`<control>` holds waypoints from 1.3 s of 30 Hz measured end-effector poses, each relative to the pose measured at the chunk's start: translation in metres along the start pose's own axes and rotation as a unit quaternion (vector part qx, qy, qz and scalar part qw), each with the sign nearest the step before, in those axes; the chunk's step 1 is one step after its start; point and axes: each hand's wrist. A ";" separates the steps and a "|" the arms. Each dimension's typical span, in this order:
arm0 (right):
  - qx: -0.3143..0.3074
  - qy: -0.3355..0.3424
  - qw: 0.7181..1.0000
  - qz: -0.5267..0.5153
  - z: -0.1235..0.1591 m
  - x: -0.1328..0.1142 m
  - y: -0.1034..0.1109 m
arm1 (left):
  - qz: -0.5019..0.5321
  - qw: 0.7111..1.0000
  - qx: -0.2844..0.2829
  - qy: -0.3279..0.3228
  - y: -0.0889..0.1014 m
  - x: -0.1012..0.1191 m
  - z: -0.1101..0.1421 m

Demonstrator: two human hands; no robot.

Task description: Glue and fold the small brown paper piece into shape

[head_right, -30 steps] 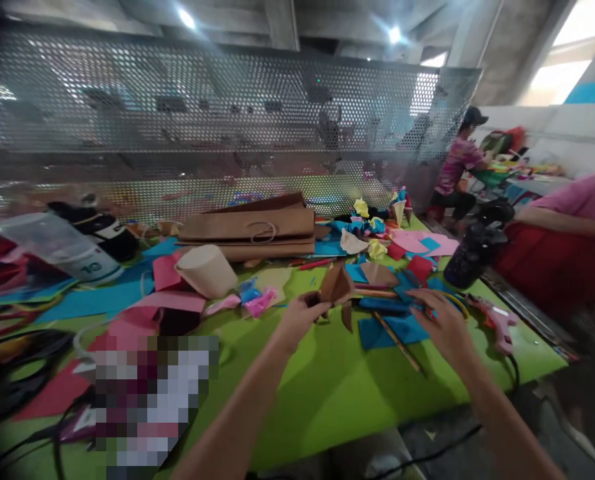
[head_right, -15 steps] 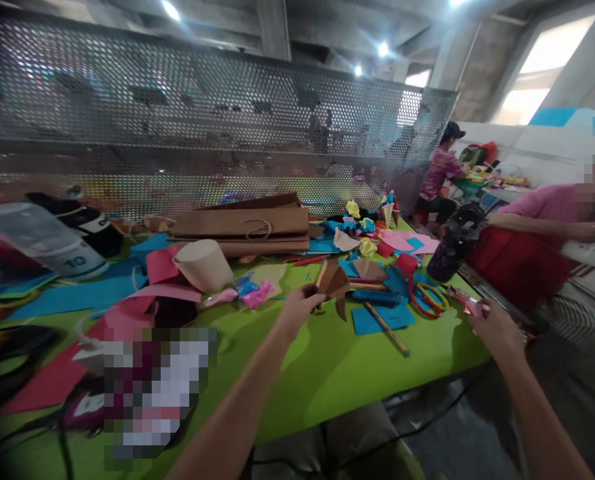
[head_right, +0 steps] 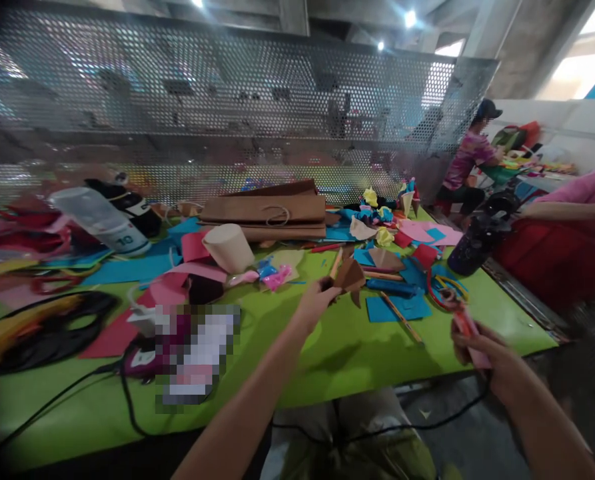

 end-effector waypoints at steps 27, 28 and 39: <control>-0.104 -0.009 0.994 -0.018 0.005 0.025 -0.079 | -0.449 0.893 0.037 -0.002 -0.049 0.003 0.073; -0.105 -0.022 0.994 -0.030 0.009 0.026 -0.082 | -0.456 0.889 0.039 -0.001 -0.051 0.004 0.074; -0.109 -0.101 0.986 -0.080 0.019 0.018 -0.089 | -0.469 0.865 0.008 -0.177 -0.025 -0.005 0.050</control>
Point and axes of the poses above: each hand's wrist, its own z-axis away from the middle knuckle, its own y-axis out of the back of the hand, x = y × z, and after that the axes turned 8 degrees about y, right-handed
